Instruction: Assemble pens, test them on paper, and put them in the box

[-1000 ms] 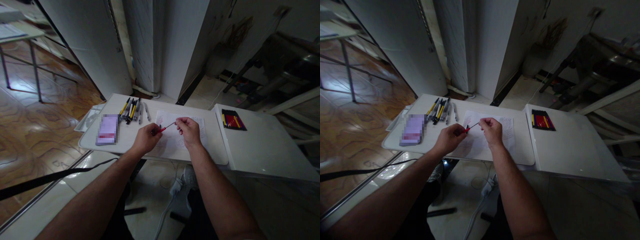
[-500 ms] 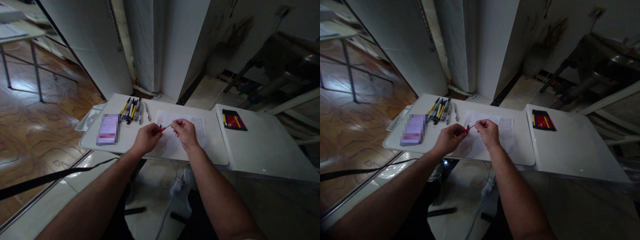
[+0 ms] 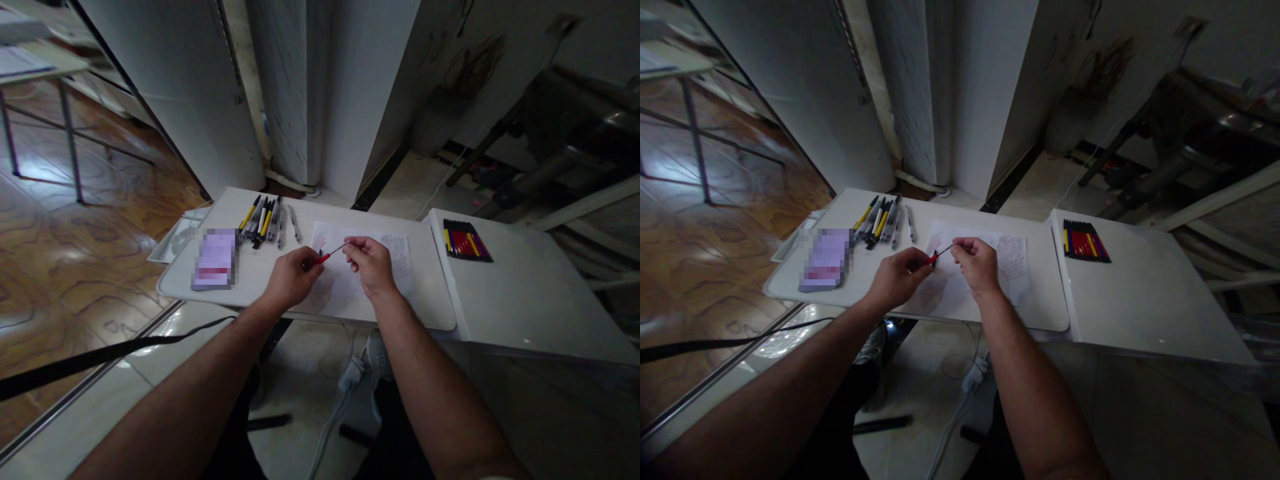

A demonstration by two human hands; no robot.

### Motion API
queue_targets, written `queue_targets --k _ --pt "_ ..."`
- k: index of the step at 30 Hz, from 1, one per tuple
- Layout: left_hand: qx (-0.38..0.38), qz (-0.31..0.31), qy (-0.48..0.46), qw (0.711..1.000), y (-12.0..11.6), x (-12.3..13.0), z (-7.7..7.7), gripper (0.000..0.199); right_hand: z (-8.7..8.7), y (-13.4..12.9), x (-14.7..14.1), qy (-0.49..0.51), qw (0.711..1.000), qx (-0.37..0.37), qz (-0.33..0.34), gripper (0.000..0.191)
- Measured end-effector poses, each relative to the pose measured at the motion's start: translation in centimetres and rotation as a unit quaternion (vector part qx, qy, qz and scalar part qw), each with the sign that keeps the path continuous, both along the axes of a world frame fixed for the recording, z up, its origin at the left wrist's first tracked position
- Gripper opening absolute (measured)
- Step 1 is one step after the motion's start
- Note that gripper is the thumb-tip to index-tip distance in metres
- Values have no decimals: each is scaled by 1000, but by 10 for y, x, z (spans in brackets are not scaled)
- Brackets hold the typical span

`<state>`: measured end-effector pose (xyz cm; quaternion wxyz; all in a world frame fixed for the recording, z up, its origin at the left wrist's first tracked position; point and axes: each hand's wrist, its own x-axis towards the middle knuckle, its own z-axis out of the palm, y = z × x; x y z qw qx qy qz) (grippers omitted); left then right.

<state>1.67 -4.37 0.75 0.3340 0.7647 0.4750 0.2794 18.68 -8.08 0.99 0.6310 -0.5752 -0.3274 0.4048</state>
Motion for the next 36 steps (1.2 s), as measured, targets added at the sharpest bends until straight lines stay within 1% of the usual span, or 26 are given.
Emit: queue_targets --k 2,4,6,8,10,14,17,20,21,23,28,32,36 --pt "-4 8 -4 1000 1 -1 0 12 -2 1 3 -21 1000 -5 -14 24" --pt "-5 16 -7 1000 3 -3 -1 13 -5 3 6 -69 997 -10 -35 21" --pt "-5 30 -9 999 6 -5 -2 15 -10 4 9 -148 988 -11 -38 18" --pt "-7 48 -13 999 8 -6 -3 18 -14 4 10 -243 970 -6 -12 17" --pt "-11 66 -17 998 10 -7 -3 21 -17 3 7 -338 941 -1 28 22" --pt "-22 94 -24 995 12 -8 -3 25 -17 -2 -3 -487 866 -7 113 39" --pt "-21 101 -31 994 13 -8 -4 25 -18 -5 -10 -553 816 -30 164 46" --pt "-22 102 -35 994 14 -8 -4 26 -19 -7 -13 -590 782 -50 192 49" --pt "-26 102 -37 994 14 -8 -4 26 -19 -7 -13 -596 777 -57 195 48" --pt "-32 102 -43 993 14 -7 -4 26 -19 -6 -12 -598 776 -75 186 45" --pt "-41 106 -64 991 14 -7 -4 26 -15 -4 -6 -596 786 -108 126 37" --pt "-39 115 -70 990 14 -7 -4 24 -15 -4 -5 -604 779 -117 120 35" --pt "-32 113 -64 991 14 -7 -4 23 -16 -4 -6 -618 768 -141 96 25"
